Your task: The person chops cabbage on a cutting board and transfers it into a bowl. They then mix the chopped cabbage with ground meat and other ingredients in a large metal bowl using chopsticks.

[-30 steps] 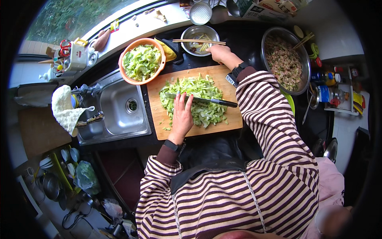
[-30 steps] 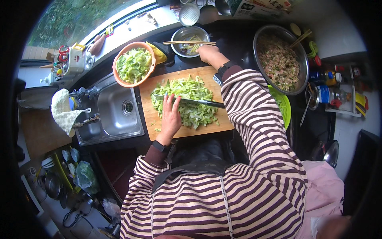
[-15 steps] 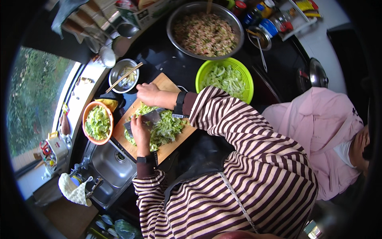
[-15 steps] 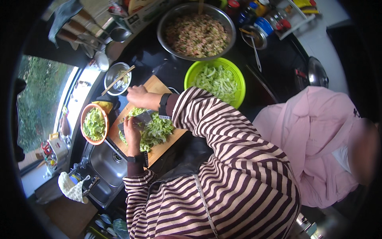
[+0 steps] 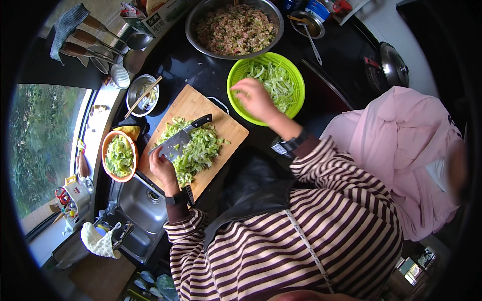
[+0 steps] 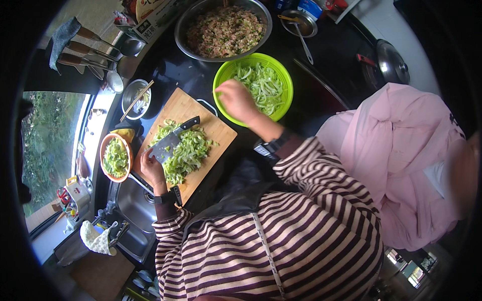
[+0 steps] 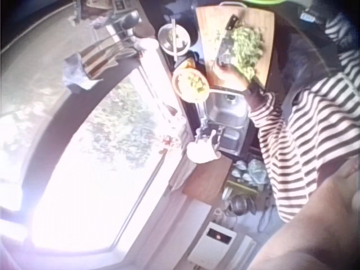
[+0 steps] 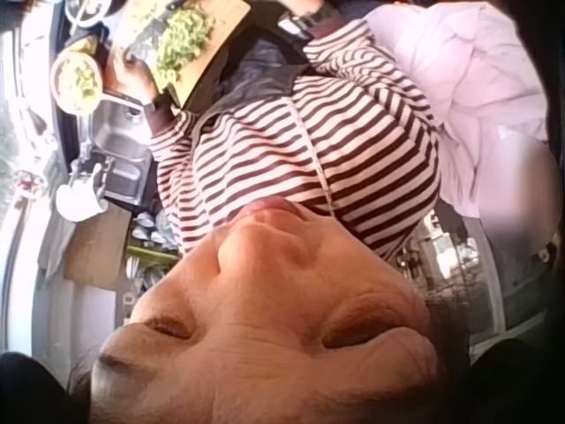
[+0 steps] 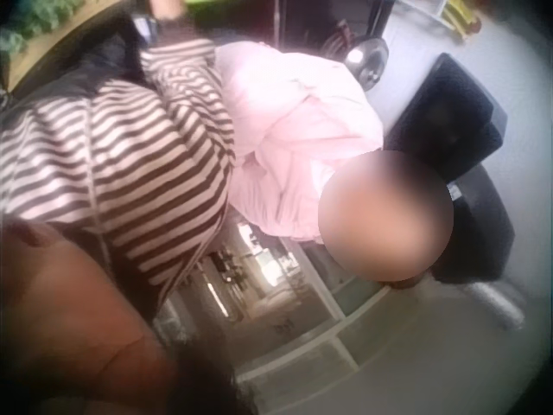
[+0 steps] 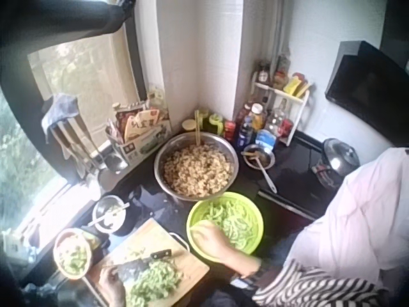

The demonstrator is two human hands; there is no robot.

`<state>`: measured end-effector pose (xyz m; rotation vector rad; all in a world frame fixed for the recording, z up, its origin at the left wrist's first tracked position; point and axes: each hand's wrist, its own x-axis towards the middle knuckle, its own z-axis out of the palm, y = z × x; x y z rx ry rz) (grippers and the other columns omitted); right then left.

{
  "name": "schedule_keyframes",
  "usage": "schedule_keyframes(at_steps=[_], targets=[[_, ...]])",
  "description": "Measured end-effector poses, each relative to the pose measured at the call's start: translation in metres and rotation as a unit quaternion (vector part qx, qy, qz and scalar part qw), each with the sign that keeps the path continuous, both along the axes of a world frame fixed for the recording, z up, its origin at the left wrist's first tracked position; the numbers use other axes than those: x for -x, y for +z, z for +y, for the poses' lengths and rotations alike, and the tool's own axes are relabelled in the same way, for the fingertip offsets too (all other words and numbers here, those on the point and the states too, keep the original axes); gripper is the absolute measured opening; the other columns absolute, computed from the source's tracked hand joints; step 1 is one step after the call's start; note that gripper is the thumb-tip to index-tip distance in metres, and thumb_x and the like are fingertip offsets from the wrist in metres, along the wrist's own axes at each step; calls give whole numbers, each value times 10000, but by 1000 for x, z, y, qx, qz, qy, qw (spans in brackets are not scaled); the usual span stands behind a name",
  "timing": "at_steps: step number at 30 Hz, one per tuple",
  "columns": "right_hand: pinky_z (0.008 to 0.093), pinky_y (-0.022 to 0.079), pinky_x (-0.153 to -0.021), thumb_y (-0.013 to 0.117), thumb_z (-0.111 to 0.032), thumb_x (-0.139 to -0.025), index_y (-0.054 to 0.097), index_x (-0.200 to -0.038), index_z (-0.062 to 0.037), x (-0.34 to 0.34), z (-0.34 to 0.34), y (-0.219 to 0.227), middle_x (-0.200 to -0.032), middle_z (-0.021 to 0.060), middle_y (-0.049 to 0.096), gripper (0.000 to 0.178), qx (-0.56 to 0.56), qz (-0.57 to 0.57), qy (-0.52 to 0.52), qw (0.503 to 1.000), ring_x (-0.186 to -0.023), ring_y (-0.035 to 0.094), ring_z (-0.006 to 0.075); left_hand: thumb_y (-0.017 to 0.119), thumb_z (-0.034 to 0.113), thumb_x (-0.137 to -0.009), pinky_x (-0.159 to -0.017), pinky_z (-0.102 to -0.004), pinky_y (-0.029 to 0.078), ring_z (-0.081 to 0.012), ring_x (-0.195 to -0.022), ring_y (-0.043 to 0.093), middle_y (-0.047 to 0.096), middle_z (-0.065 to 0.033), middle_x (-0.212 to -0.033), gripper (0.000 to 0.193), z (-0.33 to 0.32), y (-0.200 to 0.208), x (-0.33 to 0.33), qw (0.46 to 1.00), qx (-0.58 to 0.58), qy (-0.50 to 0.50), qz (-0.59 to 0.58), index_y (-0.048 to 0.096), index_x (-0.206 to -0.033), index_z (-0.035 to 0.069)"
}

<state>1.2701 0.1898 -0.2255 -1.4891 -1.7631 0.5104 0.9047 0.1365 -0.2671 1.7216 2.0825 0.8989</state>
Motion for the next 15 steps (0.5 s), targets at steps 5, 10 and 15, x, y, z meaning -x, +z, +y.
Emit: schedule_keyframes(at_steps=[5,10,15], targets=[[410,362,-982,744,-102,-703,469,-1237,-80,-111,-43,-12,-1220,186,476,601,14,-149,-335,930,-1155,443,359,541,-142,-711,-930,-404,447,-373,-1198,483,491,-183,-1324,523,-12,-6,2,998,-33,-46,6,584,-1176,94],[493,575,-582,587,-57,-791,518,-1130,18,-135,-80,-56,-978,169,620,354,360,535,-251,722,-755,658,318,544,-104,-768,-745,-309,513,-251,-997,613,527,-153,-1290,446,-15,-13,4,994,-12,-59,-97,595,-1169,83],[462,582,-576,525,0,-734,556,-1028,39,-126,-140,-63,-901,169,617,298,298,571,-263,718,-745,653,318,505,-114,-789,-664,-264,505,-181,-808,636,614,-118,-1125,405,-5,-17,-3,990,-40,-82,-108,589,-1156,35]])
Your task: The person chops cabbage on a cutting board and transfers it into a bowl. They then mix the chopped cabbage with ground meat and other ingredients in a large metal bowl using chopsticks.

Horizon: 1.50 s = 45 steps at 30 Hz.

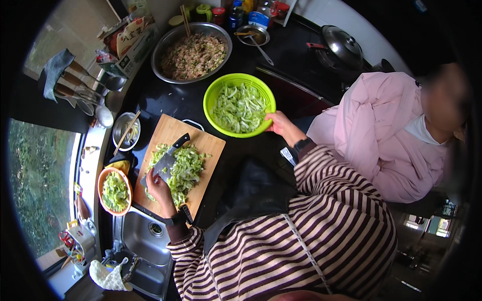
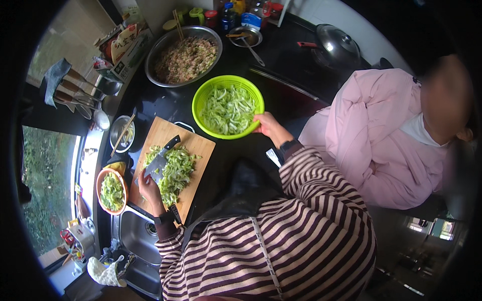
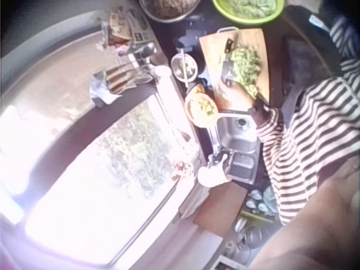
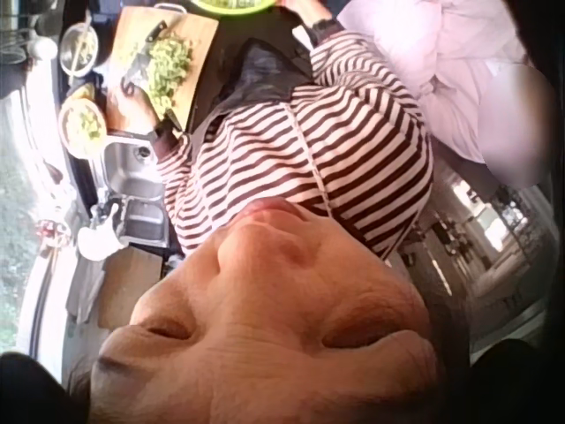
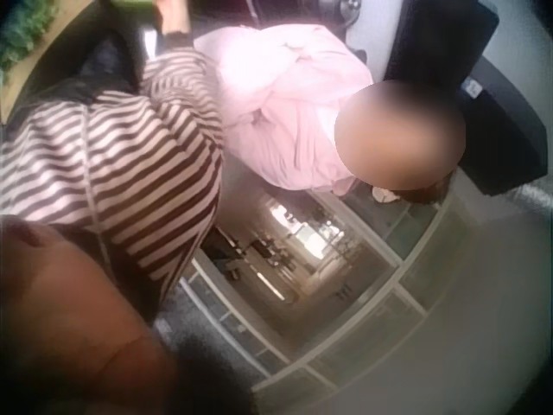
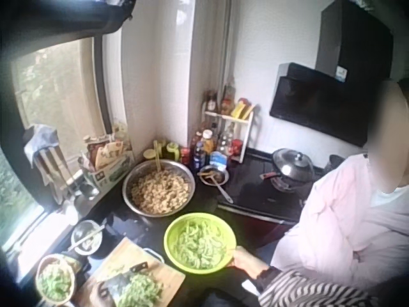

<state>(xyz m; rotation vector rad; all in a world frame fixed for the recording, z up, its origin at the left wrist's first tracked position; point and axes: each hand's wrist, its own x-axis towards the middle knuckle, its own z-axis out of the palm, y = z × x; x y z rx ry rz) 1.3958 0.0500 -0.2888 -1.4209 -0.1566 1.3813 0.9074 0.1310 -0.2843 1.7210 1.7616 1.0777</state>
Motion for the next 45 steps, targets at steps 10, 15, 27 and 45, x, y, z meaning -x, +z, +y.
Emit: schedule_keyframes(at_steps=[10,15,27,45], targets=[[436,557,-758,537,-18,-752,524,-1103,9,-74,-95,49,-1067,153,615,353,4,33,-167,985,-923,634,302,550,-3,-871,-720,-282,519,-154,-818,647,661,-127,-1060,314,35,1,-96,980,76,-115,-144,584,-1181,38],[475,542,-807,545,-3,-745,523,-1115,0,-126,-93,63,-1081,157,605,371,-5,6,-164,987,-962,620,331,552,181,-943,-621,-235,517,-136,-764,637,615,-92,-1018,347,91,-4,-171,890,199,-115,-393,486,-1234,4],[373,484,-871,546,15,-752,524,-1179,67,-195,39,114,-1089,127,605,431,-41,-46,126,990,-971,600,249,735,121,-715,-519,-393,551,-309,-729,658,623,-204,-844,374,224,-28,-331,873,191,186,-408,525,-971,-52],[349,480,-871,543,7,-732,505,-1163,89,18,181,239,-1089,157,608,441,-132,-29,566,813,-956,609,260,684,205,-808,-537,-397,557,-290,-756,676,628,-229,-981,493,36,81,-274,894,146,66,-418,430,-1148,-45]])
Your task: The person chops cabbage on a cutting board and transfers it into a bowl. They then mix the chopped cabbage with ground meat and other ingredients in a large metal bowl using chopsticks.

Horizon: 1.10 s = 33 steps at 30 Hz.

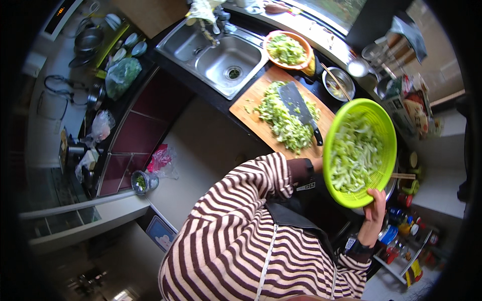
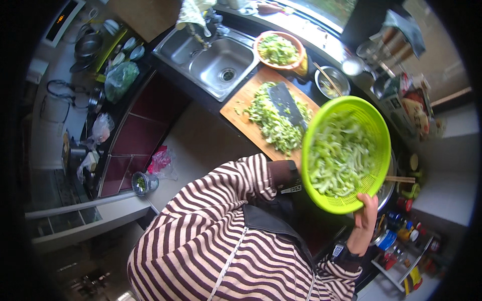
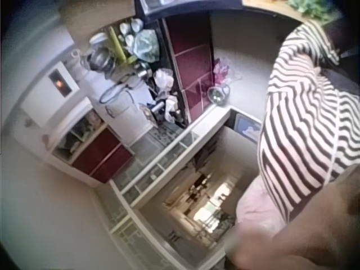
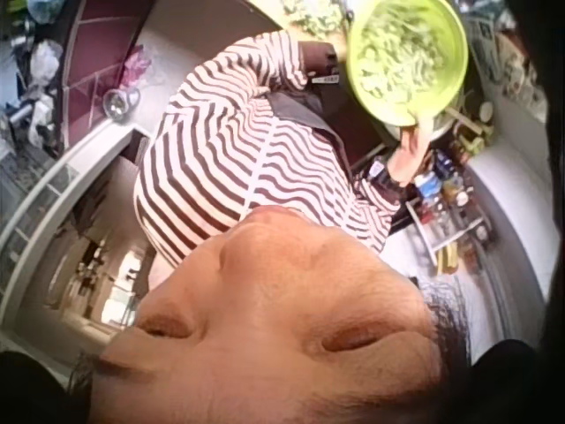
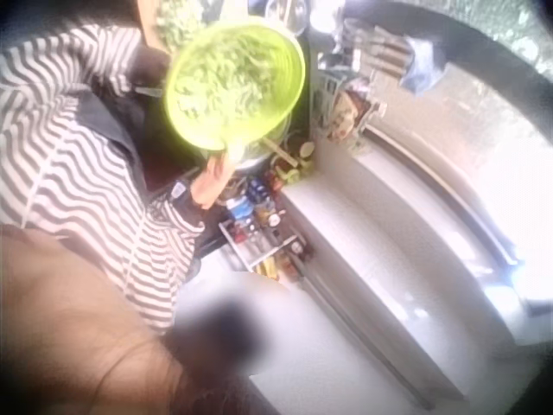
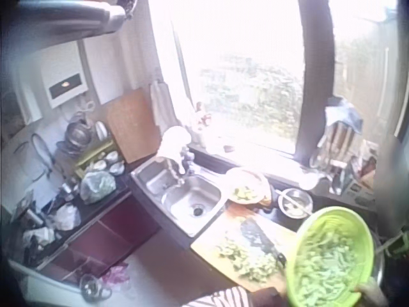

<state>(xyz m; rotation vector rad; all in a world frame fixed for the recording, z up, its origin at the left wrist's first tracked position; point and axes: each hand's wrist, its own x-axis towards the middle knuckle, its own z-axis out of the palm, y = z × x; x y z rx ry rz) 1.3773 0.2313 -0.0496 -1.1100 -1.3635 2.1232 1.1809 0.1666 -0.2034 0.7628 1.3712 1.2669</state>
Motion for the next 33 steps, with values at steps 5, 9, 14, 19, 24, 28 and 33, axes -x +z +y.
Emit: schedule_keyframes(at_steps=[5,9,14,19,24,28,33], targets=[[334,521,-749,528,-25,-745,546,-1081,101,166,-42,-16,-986,156,639,360,36,-41,210,976,-841,641,242,646,185,-841,-575,-354,557,-245,-769,669,635,-188,-982,403,-129,-23,98,967,-130,156,-151,470,-1136,-25],[314,548,-513,544,-63,-771,534,-1081,70,313,-104,-73,-951,165,633,337,114,-90,336,931,-762,657,242,616,169,-868,-606,-320,557,-209,-779,664,641,-156,-983,334,-236,-63,174,911,-144,339,-184,501,-1127,-9],[344,580,-591,462,-62,-848,450,-1187,64,500,-228,-170,-1049,219,600,362,175,-88,333,922,-798,662,320,519,25,-874,-701,-289,545,-199,-789,649,634,-126,-933,244,-358,-98,249,854,25,490,-172,557,-1113,-11],[389,579,-596,458,-66,-848,446,-1190,77,622,-305,-227,-1052,228,603,371,199,19,267,943,-814,660,341,473,20,-913,-681,-255,530,-171,-772,635,628,-118,-920,225,-447,-111,257,785,44,594,-171,539,-1126,-11],[411,574,-724,440,-142,-898,416,-1260,16,667,-316,-251,-1148,179,582,396,169,41,270,947,-963,634,300,460,11,-912,-673,-249,522,-166,-769,631,627,-109,-928,236,-471,-115,259,752,78,619,-213,535,-1135,-4],[431,573,-763,421,-158,-928,399,-1260,38,677,-306,-250,-1153,218,568,386,209,2,283,936,-996,614,330,453,5,-906,-680,-251,518,-164,-779,630,625,-111,-938,248,-456,-113,274,774,61,596,-207,535,-1140,-2],[426,548,-821,435,-150,-906,379,-1273,50,671,-293,-235,-1165,227,559,421,193,51,297,934,-1005,606,330,452,-3,-903,-678,-247,516,-160,-774,629,625,-109,-937,249,-427,-101,297,808,49,563,-168,539,-1135,-2]])
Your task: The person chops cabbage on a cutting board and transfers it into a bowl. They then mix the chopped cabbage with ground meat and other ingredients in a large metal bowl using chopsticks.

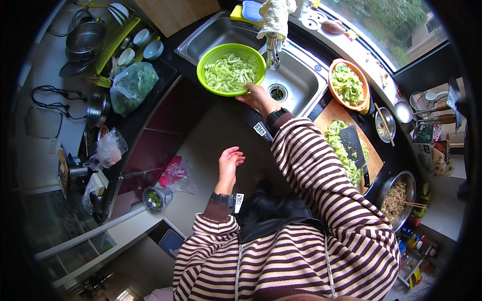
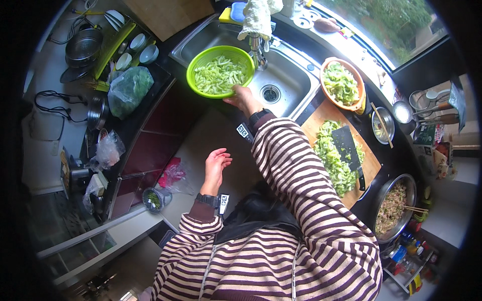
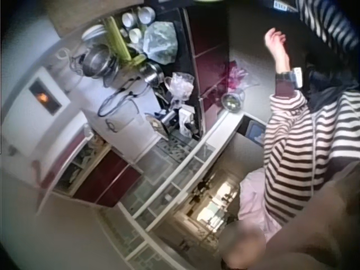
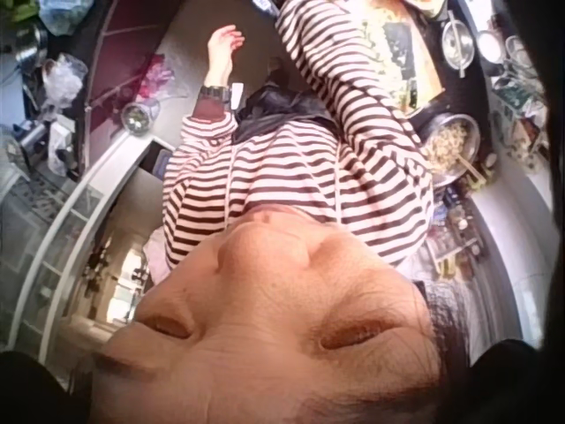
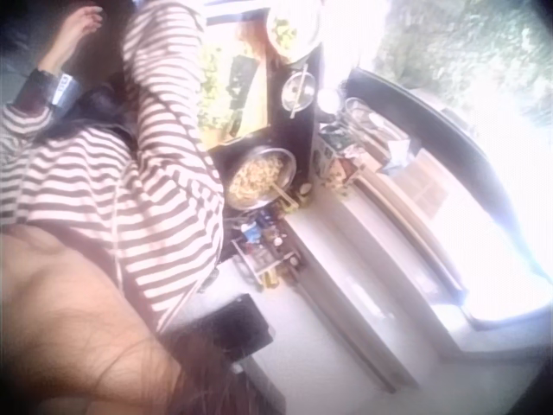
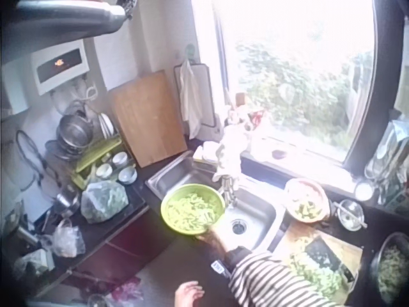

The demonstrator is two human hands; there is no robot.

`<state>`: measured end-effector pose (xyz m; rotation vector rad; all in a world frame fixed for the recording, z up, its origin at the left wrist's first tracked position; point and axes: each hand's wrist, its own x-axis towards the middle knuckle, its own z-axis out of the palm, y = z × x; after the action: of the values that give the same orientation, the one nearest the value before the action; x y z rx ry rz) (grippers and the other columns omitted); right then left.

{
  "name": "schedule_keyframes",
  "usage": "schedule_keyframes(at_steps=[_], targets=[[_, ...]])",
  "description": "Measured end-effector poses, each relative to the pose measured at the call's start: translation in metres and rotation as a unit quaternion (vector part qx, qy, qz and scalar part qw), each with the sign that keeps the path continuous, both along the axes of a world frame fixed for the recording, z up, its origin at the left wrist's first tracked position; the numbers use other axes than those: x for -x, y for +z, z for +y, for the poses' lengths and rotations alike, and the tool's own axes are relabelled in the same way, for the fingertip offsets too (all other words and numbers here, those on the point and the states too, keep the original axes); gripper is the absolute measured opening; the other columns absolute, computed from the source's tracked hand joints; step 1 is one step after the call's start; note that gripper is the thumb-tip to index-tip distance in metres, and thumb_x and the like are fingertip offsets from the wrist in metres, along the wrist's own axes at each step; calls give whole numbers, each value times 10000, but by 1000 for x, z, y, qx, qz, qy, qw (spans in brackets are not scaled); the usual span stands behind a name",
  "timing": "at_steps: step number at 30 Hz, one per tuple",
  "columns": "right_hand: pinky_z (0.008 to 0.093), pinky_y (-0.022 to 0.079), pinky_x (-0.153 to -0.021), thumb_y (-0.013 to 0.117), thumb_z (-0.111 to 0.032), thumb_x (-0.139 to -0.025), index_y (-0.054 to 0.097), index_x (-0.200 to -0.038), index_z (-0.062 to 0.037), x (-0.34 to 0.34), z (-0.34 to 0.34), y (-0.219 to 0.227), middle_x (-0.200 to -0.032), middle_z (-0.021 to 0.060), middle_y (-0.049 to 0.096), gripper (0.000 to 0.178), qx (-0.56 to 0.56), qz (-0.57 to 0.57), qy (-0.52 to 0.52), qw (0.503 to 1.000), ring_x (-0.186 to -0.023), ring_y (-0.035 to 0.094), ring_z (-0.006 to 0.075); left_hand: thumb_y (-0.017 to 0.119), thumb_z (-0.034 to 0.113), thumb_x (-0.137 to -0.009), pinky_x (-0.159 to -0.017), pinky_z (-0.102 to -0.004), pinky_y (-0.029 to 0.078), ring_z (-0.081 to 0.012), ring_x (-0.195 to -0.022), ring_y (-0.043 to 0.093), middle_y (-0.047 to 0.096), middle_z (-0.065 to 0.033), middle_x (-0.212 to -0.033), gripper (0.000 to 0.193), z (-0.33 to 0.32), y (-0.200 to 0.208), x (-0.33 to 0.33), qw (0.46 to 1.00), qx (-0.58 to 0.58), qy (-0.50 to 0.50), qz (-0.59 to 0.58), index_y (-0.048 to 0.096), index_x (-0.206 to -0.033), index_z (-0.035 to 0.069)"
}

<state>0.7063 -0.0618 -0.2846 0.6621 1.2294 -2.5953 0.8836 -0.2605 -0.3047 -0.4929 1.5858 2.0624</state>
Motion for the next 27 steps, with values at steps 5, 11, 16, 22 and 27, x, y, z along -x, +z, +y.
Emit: schedule_keyframes(at_steps=[5,11,16,22,27], targets=[[375,537,-834,450,-176,-883,417,-1247,57,8,5,0,-1160,216,562,433,29,58,-51,997,-988,613,311,457,-13,-883,-688,-253,520,-167,-777,634,626,-104,-940,264,23,10,11,999,1,-42,16,532,-1136,-6],[472,544,-803,447,-84,-833,426,-1215,64,42,19,-25,-1144,209,569,410,-45,24,-84,995,-979,620,342,458,-11,-884,-679,-238,520,-154,-772,633,629,-98,-932,265,28,10,2,998,1,-58,14,537,-1136,-12],[463,560,-754,500,-113,-855,437,-1181,50,44,29,-36,-1039,196,534,370,-74,-30,-64,995,-840,602,337,462,-8,-886,-676,-236,522,-153,-764,632,629,-97,-923,256,24,6,-3,998,13,-58,3,539,-1131,-13],[487,556,-762,687,-348,-827,349,-1284,20,20,31,-21,-1220,247,364,676,-49,-41,-14,998,-997,488,334,473,-2,-892,-674,-242,525,-157,-752,631,630,-100,-921,244,40,5,1,997,11,-79,5,539,-1126,-14],[356,569,-671,638,-326,-861,520,-1158,28,-43,26,19,-968,158,600,476,-160,-68,93,980,-820,642,261,571,45,-872,-659,-244,509,-149,-737,620,640,-82,-896,228,69,9,10,989,33,-113,92,579,-1091,-19]])
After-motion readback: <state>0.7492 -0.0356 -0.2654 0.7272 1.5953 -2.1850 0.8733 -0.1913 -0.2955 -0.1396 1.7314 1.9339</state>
